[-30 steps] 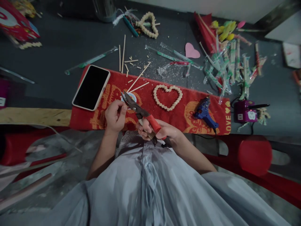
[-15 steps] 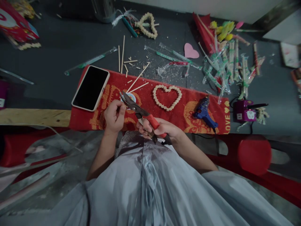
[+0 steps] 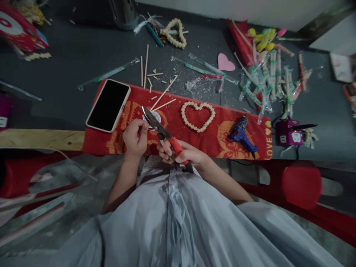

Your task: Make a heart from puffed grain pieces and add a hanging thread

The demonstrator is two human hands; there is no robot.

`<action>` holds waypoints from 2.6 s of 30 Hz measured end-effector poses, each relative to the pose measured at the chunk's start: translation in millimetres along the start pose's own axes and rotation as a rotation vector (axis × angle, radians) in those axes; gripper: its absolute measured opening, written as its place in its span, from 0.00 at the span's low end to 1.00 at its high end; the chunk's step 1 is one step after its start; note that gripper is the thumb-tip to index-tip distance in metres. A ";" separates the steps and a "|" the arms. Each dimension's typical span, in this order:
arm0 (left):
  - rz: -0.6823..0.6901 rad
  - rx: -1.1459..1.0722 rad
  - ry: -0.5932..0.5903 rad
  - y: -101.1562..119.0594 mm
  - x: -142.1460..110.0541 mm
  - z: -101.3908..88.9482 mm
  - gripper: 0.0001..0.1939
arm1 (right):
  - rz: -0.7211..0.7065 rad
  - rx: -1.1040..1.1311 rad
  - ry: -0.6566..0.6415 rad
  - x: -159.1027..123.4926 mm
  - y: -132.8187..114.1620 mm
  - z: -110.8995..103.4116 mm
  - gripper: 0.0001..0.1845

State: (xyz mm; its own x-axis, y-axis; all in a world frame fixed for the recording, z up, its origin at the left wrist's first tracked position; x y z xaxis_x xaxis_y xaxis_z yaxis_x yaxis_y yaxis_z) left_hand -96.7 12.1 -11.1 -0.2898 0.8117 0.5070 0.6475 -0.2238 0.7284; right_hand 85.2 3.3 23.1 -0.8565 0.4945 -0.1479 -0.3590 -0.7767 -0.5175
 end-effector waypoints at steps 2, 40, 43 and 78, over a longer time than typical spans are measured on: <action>0.049 0.012 -0.010 2.0 0.7 0.7 0.22 | -0.003 0.025 0.008 0.1 -1.8 1.1 0.15; 0.051 0.028 -0.014 5.8 -2.1 1.1 0.23 | -0.009 -0.023 -0.006 4.6 -15.5 6.6 0.20; 0.049 -0.025 -0.016 5.5 -1.4 2.5 0.21 | -0.005 0.018 -0.020 3.9 -14.2 6.2 0.19; 0.066 -0.102 -0.316 9.4 35.9 -8.7 0.11 | 0.178 -0.352 -0.187 -47.0 -27.7 11.3 0.15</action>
State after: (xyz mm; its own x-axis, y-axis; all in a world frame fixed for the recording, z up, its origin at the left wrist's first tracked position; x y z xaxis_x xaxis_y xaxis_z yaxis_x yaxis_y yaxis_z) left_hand -107.2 34.5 18.0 -0.0064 0.9170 0.3987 0.5789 -0.3217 0.7493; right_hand 131.3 -2.9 53.9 -0.9576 0.2607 -0.1229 -0.0788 -0.6471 -0.7583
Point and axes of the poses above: each hand's wrist, its own x-axis towards the middle knuckle, its own z-axis out of the palm, y = z × x, the point moved 3 cm from there along x, towards the middle knuckle, and after that the axes turned 11 degrees about x, right-handed, at the moved point
